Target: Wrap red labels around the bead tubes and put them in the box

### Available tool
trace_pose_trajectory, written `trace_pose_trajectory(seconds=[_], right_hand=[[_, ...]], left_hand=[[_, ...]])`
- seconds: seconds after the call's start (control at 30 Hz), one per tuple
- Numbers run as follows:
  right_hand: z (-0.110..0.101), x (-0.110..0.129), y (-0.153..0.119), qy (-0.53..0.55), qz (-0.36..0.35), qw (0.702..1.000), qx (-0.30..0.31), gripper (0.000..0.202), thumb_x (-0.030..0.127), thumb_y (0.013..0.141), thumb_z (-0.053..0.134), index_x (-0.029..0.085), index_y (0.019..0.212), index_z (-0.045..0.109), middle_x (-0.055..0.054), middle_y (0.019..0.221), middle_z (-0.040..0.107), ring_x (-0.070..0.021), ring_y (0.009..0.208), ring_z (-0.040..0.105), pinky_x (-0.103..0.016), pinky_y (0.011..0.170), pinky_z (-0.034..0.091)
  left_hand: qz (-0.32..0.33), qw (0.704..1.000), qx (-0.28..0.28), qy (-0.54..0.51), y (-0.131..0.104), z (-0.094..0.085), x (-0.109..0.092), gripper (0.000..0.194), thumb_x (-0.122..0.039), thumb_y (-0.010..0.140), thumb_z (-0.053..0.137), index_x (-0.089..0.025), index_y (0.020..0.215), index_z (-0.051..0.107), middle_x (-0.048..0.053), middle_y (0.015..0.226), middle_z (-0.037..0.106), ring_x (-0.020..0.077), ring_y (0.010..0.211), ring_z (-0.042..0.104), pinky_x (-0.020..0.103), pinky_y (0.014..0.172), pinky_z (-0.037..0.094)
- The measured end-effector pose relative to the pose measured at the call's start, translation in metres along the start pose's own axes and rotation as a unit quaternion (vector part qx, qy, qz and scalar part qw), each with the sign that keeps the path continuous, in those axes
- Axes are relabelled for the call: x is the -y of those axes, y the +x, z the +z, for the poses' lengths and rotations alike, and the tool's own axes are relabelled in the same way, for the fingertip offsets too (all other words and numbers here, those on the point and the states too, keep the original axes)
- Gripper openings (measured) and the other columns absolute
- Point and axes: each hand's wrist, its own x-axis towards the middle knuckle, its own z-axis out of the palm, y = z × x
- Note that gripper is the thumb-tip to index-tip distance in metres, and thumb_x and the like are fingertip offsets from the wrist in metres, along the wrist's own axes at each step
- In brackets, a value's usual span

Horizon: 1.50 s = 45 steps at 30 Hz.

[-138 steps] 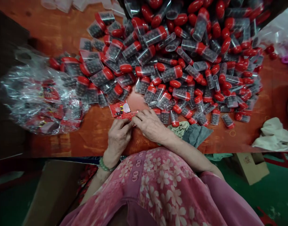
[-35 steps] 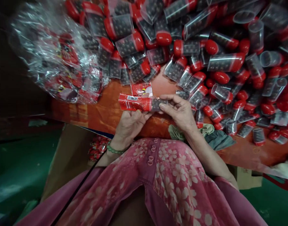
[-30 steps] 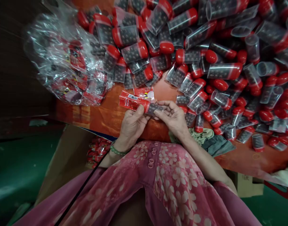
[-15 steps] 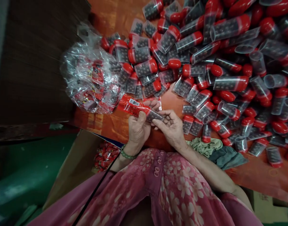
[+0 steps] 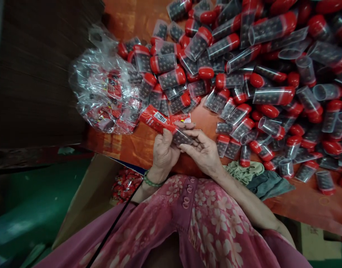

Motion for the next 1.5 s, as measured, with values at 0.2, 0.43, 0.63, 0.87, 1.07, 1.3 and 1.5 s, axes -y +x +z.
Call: trace_pose_trajectory(seconds=[0.2, 0.43, 0.63, 0.87, 1.07, 1.3, 1.5], right_hand=[[0.0, -0.003, -0.002, -0.039, -0.018, 0.999, -0.011, 0.034, 0.043, 0.078, 0.08, 0.025, 0.103, 0.067, 0.0, 0.097, 0.074, -0.0149, 0.079, 0.073, -0.031, 0.077, 0.065], [-0.001, -0.003, -0.002, -0.038, -0.052, 0.998, -0.025, 0.026, 0.035, 0.078, 0.082, 0.023, 0.096, 0.069, 0.001, 0.089, 0.074, -0.0138, 0.075, 0.073, -0.026, 0.069, 0.064], [0.001, -0.007, 0.004, 0.039, 0.0, 0.999, -0.017, 0.027, 0.033, 0.076, 0.084, 0.025, 0.096, 0.067, 0.004, 0.085, 0.074, -0.0103, 0.067, 0.071, -0.022, 0.063, 0.063], [-0.002, -0.009, 0.006, -0.055, -0.062, 0.993, -0.08, 0.024, 0.032, 0.076, 0.083, 0.024, 0.095, 0.07, 0.002, 0.089, 0.075, -0.0135, 0.078, 0.072, -0.026, 0.074, 0.063], [-0.006, -0.008, 0.007, -0.139, -0.096, 0.984, -0.062, 0.02, 0.025, 0.079, 0.078, 0.023, 0.097, 0.07, 0.002, 0.086, 0.072, -0.0131, 0.072, 0.068, -0.025, 0.067, 0.058], [-0.008, -0.009, 0.009, -0.17, -0.105, 0.977, -0.075, 0.02, 0.027, 0.078, 0.079, 0.023, 0.096, 0.071, 0.001, 0.082, 0.072, -0.0141, 0.071, 0.067, -0.028, 0.067, 0.058], [-0.004, -0.004, 0.012, 0.017, 0.059, 0.998, -0.017, 0.033, 0.042, 0.073, 0.084, 0.023, 0.093, 0.066, 0.001, 0.081, 0.075, -0.013, 0.065, 0.071, -0.027, 0.063, 0.063]], left_hand=[[0.032, 0.997, -0.048, -0.049, 0.004, 0.004, -0.004, 0.06, -0.076, 0.067, 0.072, -0.021, 0.089, 0.071, 0.009, 0.098, 0.077, 0.0274, 0.107, 0.071, 0.034, 0.079, 0.061], [-0.021, 0.991, -0.043, -0.123, -0.002, 0.002, -0.005, 0.052, -0.063, 0.065, 0.083, -0.018, 0.09, 0.076, 0.009, 0.101, 0.078, 0.0287, 0.106, 0.073, 0.032, 0.079, 0.061], [-0.027, 0.99, -0.048, -0.13, 0.006, 0.004, -0.014, 0.037, -0.051, 0.068, 0.085, -0.019, 0.087, 0.079, 0.009, 0.095, 0.079, 0.0268, 0.101, 0.075, 0.029, 0.072, 0.061], [-0.06, 0.989, -0.06, -0.118, 0.018, 0.002, -0.019, 0.043, -0.045, 0.054, 0.094, -0.016, 0.081, 0.077, 0.009, 0.088, 0.079, 0.0298, 0.101, 0.074, 0.042, 0.097, 0.057], [-0.015, 0.99, -0.058, -0.124, 0.02, -0.006, -0.022, 0.044, -0.053, 0.062, 0.089, -0.019, 0.087, 0.076, 0.008, 0.1, 0.079, 0.0295, 0.109, 0.073, 0.042, 0.1, 0.057], [-0.019, 0.991, -0.065, -0.117, 0.021, -0.01, -0.016, 0.049, -0.053, 0.06, 0.09, -0.019, 0.092, 0.074, 0.007, 0.085, 0.079, 0.0318, 0.109, 0.072, 0.047, 0.099, 0.058], [0.041, 0.996, -0.082, -0.018, 0.018, -0.013, -0.006, 0.041, -0.056, 0.07, 0.082, -0.02, 0.089, 0.075, 0.007, 0.092, 0.08, 0.0266, 0.097, 0.076, 0.038, 0.087, 0.063]])
